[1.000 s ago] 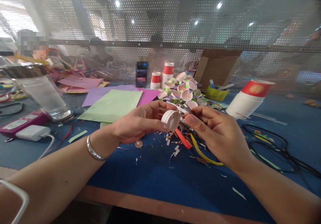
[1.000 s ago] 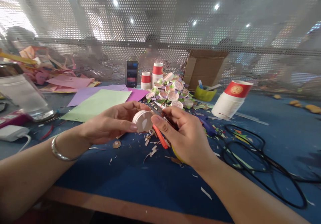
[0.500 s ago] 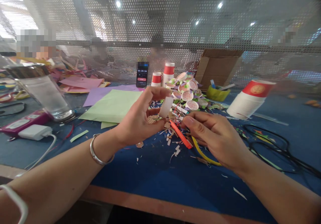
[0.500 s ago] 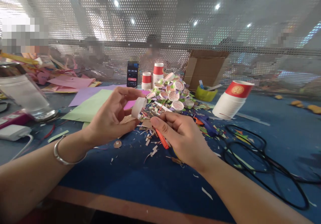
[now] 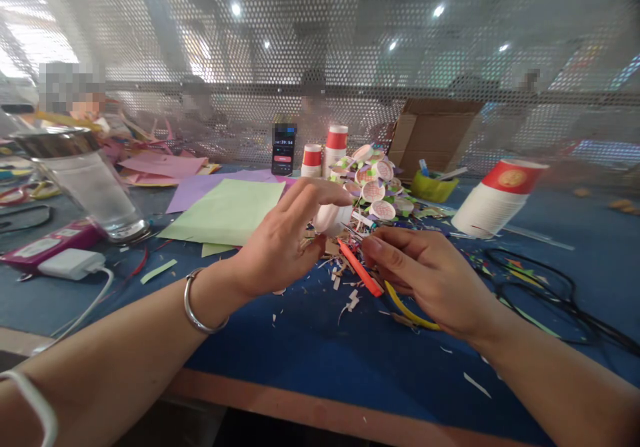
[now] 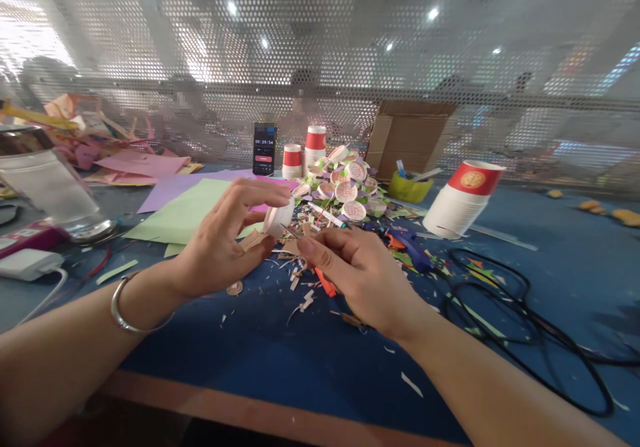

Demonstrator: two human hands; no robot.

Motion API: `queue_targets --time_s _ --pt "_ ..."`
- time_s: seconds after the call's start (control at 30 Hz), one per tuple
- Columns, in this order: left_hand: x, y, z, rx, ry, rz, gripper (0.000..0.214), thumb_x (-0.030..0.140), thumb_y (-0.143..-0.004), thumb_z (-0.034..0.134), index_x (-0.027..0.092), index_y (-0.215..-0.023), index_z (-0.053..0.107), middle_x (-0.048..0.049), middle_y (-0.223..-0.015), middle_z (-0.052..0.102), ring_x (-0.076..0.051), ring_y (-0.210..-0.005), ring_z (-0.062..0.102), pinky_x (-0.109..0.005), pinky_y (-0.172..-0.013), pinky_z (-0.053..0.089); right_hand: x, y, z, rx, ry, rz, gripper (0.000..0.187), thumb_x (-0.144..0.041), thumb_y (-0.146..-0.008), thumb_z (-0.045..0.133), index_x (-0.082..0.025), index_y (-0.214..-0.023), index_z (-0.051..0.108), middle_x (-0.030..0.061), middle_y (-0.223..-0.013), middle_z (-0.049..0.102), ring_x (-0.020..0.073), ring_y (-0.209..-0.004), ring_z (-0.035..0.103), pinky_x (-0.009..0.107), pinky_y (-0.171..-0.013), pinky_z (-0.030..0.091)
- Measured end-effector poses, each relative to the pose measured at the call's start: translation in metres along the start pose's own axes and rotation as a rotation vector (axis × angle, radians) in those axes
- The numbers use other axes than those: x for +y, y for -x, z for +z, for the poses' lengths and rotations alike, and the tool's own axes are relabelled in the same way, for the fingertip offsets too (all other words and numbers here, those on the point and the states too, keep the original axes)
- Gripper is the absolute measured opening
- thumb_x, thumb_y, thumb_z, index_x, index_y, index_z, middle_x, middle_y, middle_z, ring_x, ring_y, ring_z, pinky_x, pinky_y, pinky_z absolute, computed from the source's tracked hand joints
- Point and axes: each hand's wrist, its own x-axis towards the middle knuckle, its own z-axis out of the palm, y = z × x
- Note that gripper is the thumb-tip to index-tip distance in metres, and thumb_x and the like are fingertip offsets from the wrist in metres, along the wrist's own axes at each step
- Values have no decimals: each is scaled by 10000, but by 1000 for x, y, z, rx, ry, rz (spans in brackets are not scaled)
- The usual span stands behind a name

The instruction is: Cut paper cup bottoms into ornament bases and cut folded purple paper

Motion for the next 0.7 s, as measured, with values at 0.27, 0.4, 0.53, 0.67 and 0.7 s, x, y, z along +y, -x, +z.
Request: queue_targets --time_s 0.27,0.4,0.53,0.67,0.7 --pt "4 0 0 -6 -6 -55 515 -36 -755 560 223 -1199 541 -87 -1250 594 -249 -1212 537 -360 -896 554 0 -2 0 -5 -38 -8 462 -583 -902 620 -180 -679 577 -44 -572 383 74 -499 277 212 -398 203" --pt "6 3 0 -10 143 -191 492 47 -792 649 229 -1235 535 -96 -1286 550 -243 -1225 527 -296 -856 569 -1 -1 -1 -7 -41 -13 454 -565 -919 609 -180 -682 569 -48 -570 394 66 -480 250 214 -382 175" --pt "8 4 -1 -6 336 -271 436 136 -831 694 219 -1227 531 -108 -1288 543 -249 -1227 542 -320 -893 573 -2 0 -2 -16 -36 -1 453 -572 -917 608 -182 -689 578 -57 -571 350 68 -477 251 215 -386 184" --pt "9 2 -1 44 384 -299 361 150 -850 689 227 -1178 560 -98 -1258 577 -255 -1238 548 -316 -867 571 -1 -1 -3 -18 -44 1 463 -581 -913 607 -188 -673 557 -65 -565 320 71 -480 235 216 -388 176" --pt "9 2 -1 61 370 -300 357 152 -843 698 228 -1167 569 -93 -1248 585 -253 -1230 554 -310 -858 568 0 -1 -3 -13 -43 -2 462 -582 -910 611 -189 -673 553 -64 -568 327 72 -483 239 216 -389 178"
